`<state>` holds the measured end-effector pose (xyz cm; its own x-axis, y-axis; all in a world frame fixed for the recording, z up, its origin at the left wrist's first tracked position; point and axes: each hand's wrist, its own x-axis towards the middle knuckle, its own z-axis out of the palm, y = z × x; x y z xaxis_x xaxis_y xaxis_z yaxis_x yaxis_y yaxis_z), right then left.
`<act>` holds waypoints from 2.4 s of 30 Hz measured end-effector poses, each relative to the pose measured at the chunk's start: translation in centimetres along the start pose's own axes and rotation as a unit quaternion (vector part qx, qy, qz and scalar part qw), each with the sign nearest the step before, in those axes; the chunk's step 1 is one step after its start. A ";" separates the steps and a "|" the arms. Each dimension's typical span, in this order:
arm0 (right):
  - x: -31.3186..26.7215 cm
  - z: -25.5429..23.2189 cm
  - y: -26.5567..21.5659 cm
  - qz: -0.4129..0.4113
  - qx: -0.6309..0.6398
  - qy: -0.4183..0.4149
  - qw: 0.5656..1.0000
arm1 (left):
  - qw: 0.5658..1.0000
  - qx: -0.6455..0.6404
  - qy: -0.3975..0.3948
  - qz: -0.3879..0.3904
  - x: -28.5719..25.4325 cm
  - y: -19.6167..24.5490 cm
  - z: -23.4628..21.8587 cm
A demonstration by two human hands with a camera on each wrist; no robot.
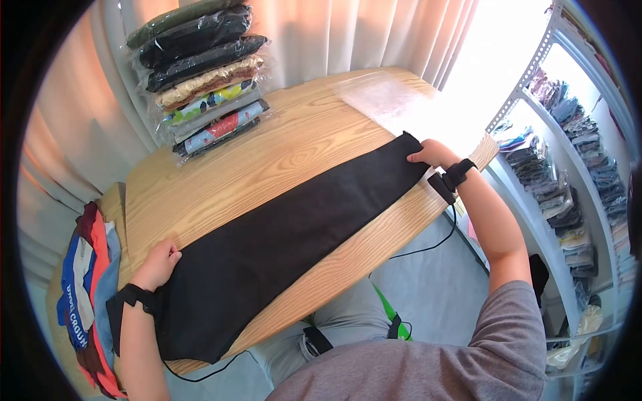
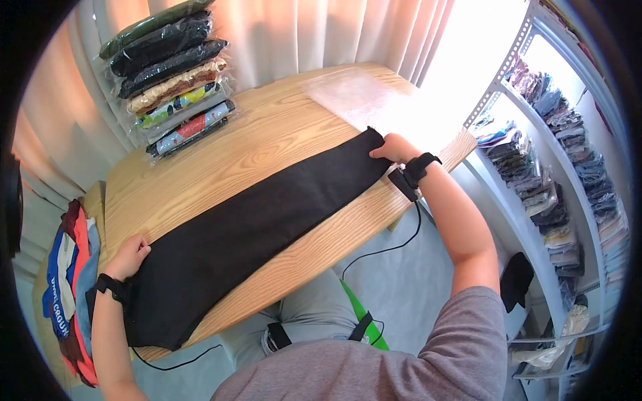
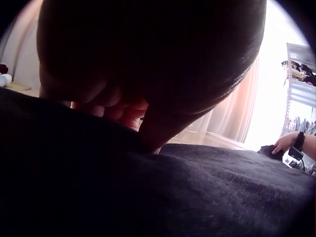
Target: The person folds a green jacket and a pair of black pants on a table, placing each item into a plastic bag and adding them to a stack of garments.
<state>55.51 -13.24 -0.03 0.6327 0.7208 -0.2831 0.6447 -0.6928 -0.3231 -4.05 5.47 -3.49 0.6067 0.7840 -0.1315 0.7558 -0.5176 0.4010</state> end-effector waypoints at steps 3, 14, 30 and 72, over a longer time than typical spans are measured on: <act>-0.8 -1.3 0.1 -0.115 0.194 0.030 0.974 | 1.000 0.006 0.012 0.011 0.0 0.0 0.3; 3.1 -2.8 5.8 -0.159 0.003 0.328 0.931 | 0.975 -0.039 0.181 0.123 -4.0 5.9 -2.2; -25.6 18.8 -19.0 -0.675 0.021 -0.048 0.736 | 0.974 0.123 0.174 0.076 -16.1 12.3 9.5; -21.9 19.1 -16.3 -0.572 0.159 0.086 0.800 | 0.964 0.024 0.262 0.033 -18.5 6.3 5.6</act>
<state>23.01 -17.31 -5.82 -0.2251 0.8467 0.4821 0.7199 0.4780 -0.5033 -9.10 -14.21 -3.63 0.4557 0.8073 0.3749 0.7373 -0.5783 0.3491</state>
